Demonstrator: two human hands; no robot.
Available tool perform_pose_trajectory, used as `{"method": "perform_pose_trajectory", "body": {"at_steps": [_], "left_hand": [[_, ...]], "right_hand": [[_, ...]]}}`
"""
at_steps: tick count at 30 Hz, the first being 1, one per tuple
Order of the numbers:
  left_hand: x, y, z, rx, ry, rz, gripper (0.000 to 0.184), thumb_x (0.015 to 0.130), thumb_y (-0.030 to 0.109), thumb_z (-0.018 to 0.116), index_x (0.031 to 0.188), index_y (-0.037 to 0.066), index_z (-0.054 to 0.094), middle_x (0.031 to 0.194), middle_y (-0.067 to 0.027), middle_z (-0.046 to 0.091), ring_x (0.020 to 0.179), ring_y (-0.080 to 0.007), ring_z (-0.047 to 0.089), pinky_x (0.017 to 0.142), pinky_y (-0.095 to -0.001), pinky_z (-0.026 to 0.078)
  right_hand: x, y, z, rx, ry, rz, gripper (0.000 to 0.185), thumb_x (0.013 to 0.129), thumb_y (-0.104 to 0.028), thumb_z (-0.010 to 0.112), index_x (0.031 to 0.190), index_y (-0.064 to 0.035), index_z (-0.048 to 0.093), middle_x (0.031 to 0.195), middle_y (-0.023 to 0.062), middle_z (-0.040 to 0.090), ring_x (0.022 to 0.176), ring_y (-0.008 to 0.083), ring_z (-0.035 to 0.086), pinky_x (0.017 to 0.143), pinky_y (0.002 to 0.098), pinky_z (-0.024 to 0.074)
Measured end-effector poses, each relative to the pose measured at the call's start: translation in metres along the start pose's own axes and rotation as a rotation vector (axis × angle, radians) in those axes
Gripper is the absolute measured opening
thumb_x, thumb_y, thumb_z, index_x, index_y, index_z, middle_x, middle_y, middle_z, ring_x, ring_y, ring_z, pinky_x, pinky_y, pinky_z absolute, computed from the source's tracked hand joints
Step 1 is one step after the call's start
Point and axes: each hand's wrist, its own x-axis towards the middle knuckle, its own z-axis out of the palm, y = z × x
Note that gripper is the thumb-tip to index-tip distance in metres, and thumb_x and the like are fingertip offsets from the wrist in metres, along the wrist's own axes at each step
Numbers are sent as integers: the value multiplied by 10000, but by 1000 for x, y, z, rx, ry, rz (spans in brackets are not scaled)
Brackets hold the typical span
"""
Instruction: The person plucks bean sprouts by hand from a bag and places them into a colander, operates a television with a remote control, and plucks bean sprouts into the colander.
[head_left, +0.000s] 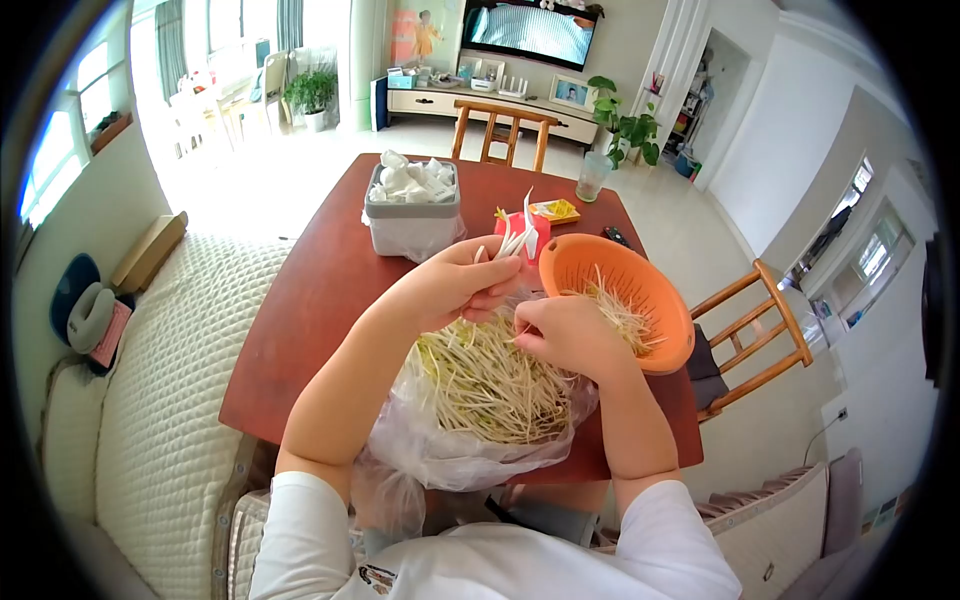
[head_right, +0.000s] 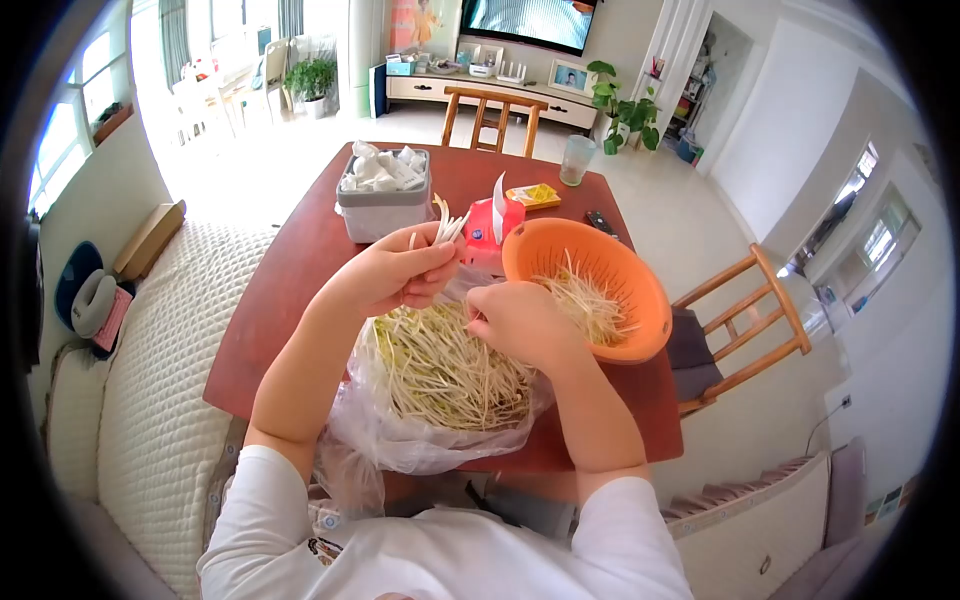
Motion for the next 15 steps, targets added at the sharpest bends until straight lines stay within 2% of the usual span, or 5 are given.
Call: {"method": "perform_pose_trajectory", "body": {"at_steps": [2,5,8,11,15], "left_hand": [[1,0,0,17,34,-3,145,996,243,467,937,113,489,662,55,388,520,-30,308,438,-189,243],[-2,5,1,-9,9,5,133,992,232,475,950,107,493,663,55,385,519,-30,307,437,-189,239],[-1,5,-6,-23,-28,58,122,988,218,481,960,102,506,665,55,384,520,-29,309,437,-189,237],[-4,9,-10,-20,1,88,122,988,207,479,965,95,521,668,54,384,519,-28,309,437,-187,237],[-7,12,-12,-32,18,82,128,987,205,479,964,90,531,676,56,389,520,-23,310,438,-179,239]], "right_hand": [[2,5,6,-34,61,17,215,763,-234,684,918,-92,642,948,58,653,918,240,607,747,348,486],[7,8,25,-138,473,-222,166,769,-207,678,881,-89,646,790,73,621,791,256,603,721,371,478],[15,2,27,-36,550,-380,147,769,-192,680,861,-82,647,768,93,589,771,267,585,709,388,469],[23,-8,35,181,471,-340,160,763,-180,690,877,-75,650,826,104,594,822,273,576,725,389,461],[39,-17,57,156,434,-443,168,778,-224,663,847,-71,658,840,109,613,826,290,580,720,404,458]]}}
